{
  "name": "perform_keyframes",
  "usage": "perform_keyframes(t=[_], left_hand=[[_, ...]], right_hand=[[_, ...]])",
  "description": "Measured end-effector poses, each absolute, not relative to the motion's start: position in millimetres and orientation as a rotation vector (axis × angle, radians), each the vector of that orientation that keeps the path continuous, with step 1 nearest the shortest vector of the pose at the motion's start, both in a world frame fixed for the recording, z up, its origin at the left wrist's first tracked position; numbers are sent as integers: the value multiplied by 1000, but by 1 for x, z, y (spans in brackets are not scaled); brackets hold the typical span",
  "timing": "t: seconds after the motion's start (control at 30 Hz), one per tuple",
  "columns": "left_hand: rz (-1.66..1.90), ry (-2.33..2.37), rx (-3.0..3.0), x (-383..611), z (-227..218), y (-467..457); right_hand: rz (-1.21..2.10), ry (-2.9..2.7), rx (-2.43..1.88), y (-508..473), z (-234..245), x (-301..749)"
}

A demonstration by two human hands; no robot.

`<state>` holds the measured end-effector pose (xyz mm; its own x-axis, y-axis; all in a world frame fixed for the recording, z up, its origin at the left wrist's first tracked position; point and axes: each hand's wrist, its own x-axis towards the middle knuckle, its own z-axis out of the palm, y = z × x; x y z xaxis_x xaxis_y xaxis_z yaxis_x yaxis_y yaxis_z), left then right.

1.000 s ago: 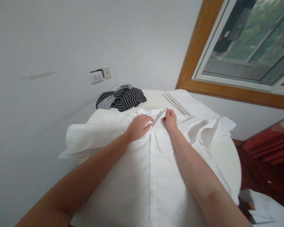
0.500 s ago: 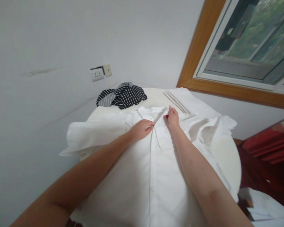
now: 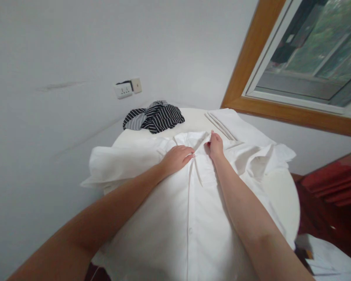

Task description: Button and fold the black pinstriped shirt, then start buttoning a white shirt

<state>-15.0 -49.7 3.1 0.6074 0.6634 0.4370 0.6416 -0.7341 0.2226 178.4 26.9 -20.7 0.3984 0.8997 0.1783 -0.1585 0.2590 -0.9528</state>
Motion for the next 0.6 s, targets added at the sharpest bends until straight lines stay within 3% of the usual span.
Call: perform_keyframes(t=[0.6], left_hand=[[871,1387,2802,-21,4,-51]], right_hand=[[995,-773,-967,21,-14,180]])
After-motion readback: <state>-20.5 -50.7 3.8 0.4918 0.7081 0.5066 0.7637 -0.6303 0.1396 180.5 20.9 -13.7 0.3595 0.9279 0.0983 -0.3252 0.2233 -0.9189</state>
